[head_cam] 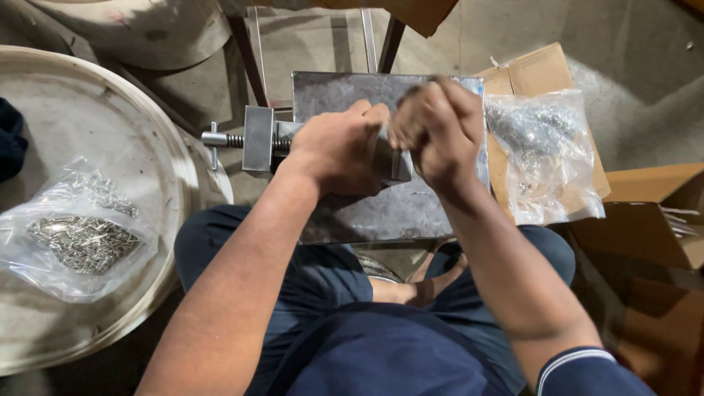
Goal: The person sits on the floor and uses a bench vise to assemble small metal components. They pick up metal pieces from a plastic bag, place them into the vise jaws, and tighten the screw to secure them. The person repeats this process, handling multiple small metal parts and occasionally adjusting the vise.
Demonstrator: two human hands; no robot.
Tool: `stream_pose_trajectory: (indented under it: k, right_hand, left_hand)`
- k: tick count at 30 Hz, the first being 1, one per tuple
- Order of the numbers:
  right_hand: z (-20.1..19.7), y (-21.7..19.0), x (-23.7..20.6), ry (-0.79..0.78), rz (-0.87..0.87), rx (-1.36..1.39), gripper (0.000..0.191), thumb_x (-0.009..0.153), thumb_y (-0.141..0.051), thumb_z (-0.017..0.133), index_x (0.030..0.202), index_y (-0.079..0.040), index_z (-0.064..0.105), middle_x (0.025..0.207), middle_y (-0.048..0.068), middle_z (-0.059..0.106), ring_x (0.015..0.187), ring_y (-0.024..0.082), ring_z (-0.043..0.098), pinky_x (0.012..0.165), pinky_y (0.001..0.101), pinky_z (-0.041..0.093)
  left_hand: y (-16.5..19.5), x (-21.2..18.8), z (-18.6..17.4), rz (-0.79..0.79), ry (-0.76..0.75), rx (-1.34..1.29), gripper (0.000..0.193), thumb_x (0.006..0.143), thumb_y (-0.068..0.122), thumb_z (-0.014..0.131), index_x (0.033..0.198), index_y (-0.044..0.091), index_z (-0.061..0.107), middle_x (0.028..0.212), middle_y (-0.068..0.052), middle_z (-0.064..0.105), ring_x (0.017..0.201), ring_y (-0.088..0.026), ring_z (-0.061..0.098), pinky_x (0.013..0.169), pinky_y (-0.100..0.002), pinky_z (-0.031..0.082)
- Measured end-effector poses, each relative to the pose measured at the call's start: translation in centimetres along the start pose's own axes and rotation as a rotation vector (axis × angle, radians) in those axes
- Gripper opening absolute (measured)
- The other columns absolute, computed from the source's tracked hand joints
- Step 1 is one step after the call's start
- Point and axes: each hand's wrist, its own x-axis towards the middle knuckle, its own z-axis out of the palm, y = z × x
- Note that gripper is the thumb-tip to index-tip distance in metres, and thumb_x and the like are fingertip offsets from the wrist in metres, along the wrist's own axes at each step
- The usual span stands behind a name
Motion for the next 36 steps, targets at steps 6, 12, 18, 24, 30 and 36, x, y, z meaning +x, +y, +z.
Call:
stream_pose_trajectory:
  k: [6, 12, 18, 24, 30, 36]
  right_hand:
    - [-0.1, 0.4, -0.4, 0.034, 0.05, 0.032, 0.036, 0.115, -0.015, 0.044, 0.082, -0.002, 0.042, 0.061, 0.01, 0.045, 0.05, 0.016, 0.043, 0.053, 0.0325, 0.044]
    - [-0.4, 0.9, 0.2, 0.064, 0.093, -0.002, 0.035, 0.116, -0.015, 0.044, 0.084, -0.001, 0.044, 0.062, 0.009, 0.046, 0.05, 0.015, 0.041, 0.054, 0.0308, 0.042]
    - [-0.6, 1.2, 1.6, 0.109, 0.088, -0.095, 0.033, 0.114, -0.016, 0.047, 0.085, -0.001, 0.047, 0.07, 0.009, 0.05, 0.057, 0.017, 0.044, 0.059, 0.0325, 0.043]
    - [-0.6, 1.5, 2.0, 0.172, 0.059, -0.008, 0.039, 0.114, -0.024, 0.051, 0.082, -0.002, 0.047, 0.068, 0.009, 0.049, 0.055, 0.017, 0.045, 0.056, 0.0327, 0.041]
    - [-1.2, 2.6, 2.4, 0.173, 0.064, 0.087, 0.04, 0.112, -0.035, 0.053, 0.083, -0.007, 0.046, 0.068, 0.007, 0.05, 0.055, 0.018, 0.045, 0.056, 0.0343, 0.043]
    - [-9.5, 1.5, -1.0, 0.721, 0.292, 0.287, 0.047, 0.096, -0.061, 0.063, 0.079, -0.02, 0.048, 0.062, -0.003, 0.04, 0.054, 0.016, 0.045, 0.053, 0.035, 0.04]
  left_hand:
    - [-0.1, 0.2, 0.1, -0.011, -0.038, 0.026, 0.061, 0.067, 0.031, 0.082, 0.116, 0.012, 0.052, 0.117, -0.015, 0.062, 0.099, -0.041, 0.067, 0.084, -0.05, 0.055]
    - [-0.2, 0.1, 0.4, -0.008, -0.021, 0.041, 0.06, 0.067, 0.031, 0.082, 0.116, 0.016, 0.052, 0.117, -0.014, 0.062, 0.103, -0.04, 0.066, 0.086, -0.05, 0.054]
    - [-0.3, 0.2, 0.5, -0.025, -0.018, 0.053, 0.066, 0.066, 0.033, 0.081, 0.124, 0.021, 0.051, 0.122, -0.011, 0.061, 0.103, -0.039, 0.066, 0.085, -0.05, 0.054]
    - [-0.9, 0.1, 0.6, 0.046, 0.021, 0.036, 0.082, 0.055, 0.036, 0.085, 0.127, 0.02, 0.05, 0.121, -0.011, 0.061, 0.103, -0.038, 0.066, 0.085, -0.048, 0.054]
    - [-0.7, 0.0, 0.3, 0.053, 0.045, 0.0, 0.091, 0.05, 0.035, 0.085, 0.133, 0.022, 0.05, 0.124, -0.009, 0.061, 0.104, -0.039, 0.066, 0.086, -0.049, 0.053]
    - [-0.1, 0.0, 0.2, 0.01, -0.045, 0.07, 0.103, 0.05, 0.065, 0.091, 0.129, 0.011, 0.054, 0.131, -0.01, 0.062, 0.116, -0.038, 0.062, 0.093, -0.048, 0.051]
